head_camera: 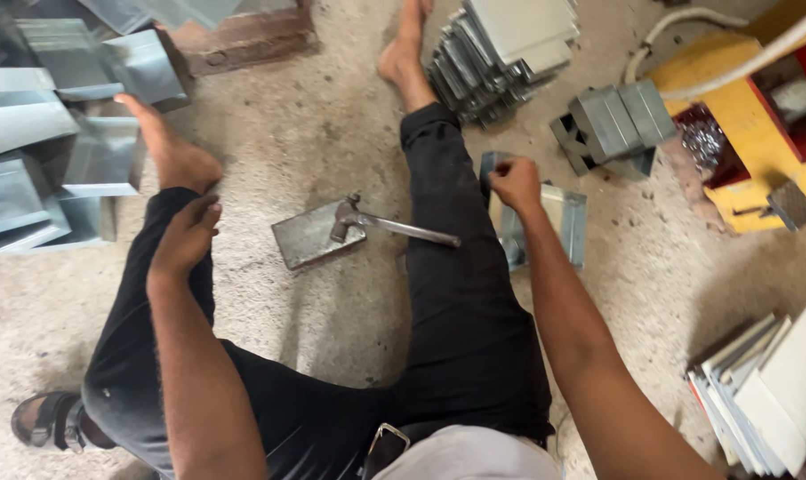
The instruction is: The person sits on the floor and uses a hammer to strike small rectangular metal boxes placed on a metal block. They repeatedly pick up boxes, position them, and hammer them to shape or flatten them before moving them aside.
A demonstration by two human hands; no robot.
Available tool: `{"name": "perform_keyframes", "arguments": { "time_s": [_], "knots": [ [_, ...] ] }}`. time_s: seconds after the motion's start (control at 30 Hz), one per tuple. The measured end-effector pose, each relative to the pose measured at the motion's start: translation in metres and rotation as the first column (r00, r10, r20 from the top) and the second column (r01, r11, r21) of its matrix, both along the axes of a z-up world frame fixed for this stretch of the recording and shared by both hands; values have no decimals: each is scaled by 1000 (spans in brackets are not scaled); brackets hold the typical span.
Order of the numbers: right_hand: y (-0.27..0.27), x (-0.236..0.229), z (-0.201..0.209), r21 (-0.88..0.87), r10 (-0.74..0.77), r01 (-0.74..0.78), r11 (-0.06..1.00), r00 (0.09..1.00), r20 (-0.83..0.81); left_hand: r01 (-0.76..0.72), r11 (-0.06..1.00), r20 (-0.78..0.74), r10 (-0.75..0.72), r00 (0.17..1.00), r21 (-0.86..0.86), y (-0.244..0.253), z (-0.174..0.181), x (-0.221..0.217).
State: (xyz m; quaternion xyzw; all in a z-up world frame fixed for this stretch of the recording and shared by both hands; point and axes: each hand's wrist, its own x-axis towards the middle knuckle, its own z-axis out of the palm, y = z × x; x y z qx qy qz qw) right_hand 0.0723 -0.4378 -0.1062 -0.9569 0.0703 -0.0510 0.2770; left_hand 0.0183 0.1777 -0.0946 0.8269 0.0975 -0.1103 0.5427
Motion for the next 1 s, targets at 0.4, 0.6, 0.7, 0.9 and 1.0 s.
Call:
{"name": "perform_keyframes", "arguments": {
  "time_s": [0.4, 0.6, 0.7, 0.9, 1.0],
  "knots": [
    [152, -48, 196, -450, 868, -756, 475, 318, 382, 102, 508, -153, -435, 887, -855, -91, 51, -4],
    [221, -37, 104, -321, 817, -756, 570, 482, 317, 18, 872, -339, -209, 917, -489, -92, -43, 5],
    [227, -12, 18, -166, 563, -745, 646, 611, -556, 66, 997, -311, -72, 948, -30, -78, -101, 8],
    [210, -17, -32, 59, 612, -627, 777, 731, -300, 19, 894, -134, 46, 990, 448, -87, -103, 6],
    [220, -42, 4, 151, 493, -487, 861, 870, -8, 48, 892, -17, -45, 999, 450, -105, -82, -2]
  ]
}}
